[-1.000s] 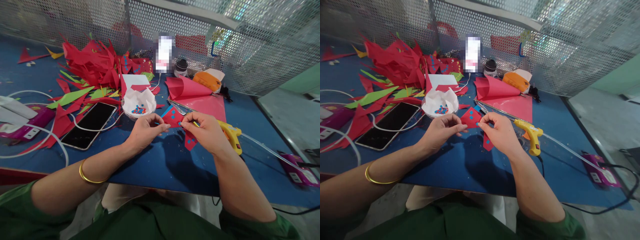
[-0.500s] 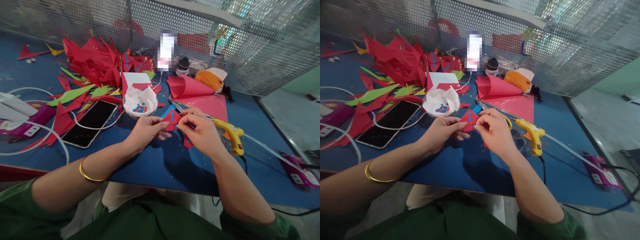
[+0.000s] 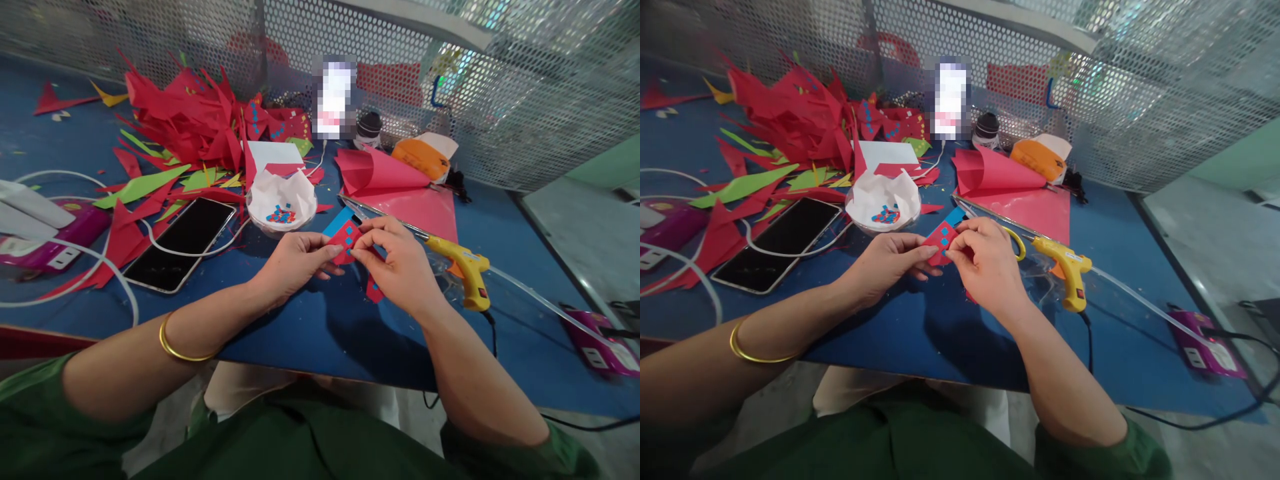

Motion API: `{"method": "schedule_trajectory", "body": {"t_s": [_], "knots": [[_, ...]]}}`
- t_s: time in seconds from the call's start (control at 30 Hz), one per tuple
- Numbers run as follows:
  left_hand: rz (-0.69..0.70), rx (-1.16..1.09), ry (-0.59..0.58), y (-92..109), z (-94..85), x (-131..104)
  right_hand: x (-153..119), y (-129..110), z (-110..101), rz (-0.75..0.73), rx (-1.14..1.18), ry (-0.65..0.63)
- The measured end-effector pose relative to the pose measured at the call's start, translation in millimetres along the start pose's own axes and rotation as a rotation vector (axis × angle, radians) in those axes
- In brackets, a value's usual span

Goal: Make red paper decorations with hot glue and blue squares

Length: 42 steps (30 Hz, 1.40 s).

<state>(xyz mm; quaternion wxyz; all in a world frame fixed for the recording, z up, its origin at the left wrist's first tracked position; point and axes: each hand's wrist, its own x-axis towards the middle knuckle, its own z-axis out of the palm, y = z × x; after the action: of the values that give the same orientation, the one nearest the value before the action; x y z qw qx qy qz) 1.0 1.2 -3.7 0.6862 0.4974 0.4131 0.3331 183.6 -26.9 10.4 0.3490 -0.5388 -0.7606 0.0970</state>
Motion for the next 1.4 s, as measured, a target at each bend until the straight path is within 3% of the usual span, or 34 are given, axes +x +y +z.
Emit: {"method": "schedule_trajectory", "body": {"t_s": [0.67,0.83,0.97,1.1,1.4], "knots": [[0.048,0.042,0.016,-1,-0.8,1,2,-6,-1,0.043,0.032,-0.011],[0.021,0.007,0.050,2,0.0,1,4,-2,-11,0.243,0.144,0.080],[0.001,-0.010,0.073,3,0.5,0,6,2,-14,0.405,0.210,-0.004],[-0.013,-0.008,0.065,4,0.9,0,7,-2,-10,0.422,0.278,-0.102],[-0.006,-0.012,0.051,1,-0.3,1,5,-8,-4,0.414,0.337,-0.060]]}}
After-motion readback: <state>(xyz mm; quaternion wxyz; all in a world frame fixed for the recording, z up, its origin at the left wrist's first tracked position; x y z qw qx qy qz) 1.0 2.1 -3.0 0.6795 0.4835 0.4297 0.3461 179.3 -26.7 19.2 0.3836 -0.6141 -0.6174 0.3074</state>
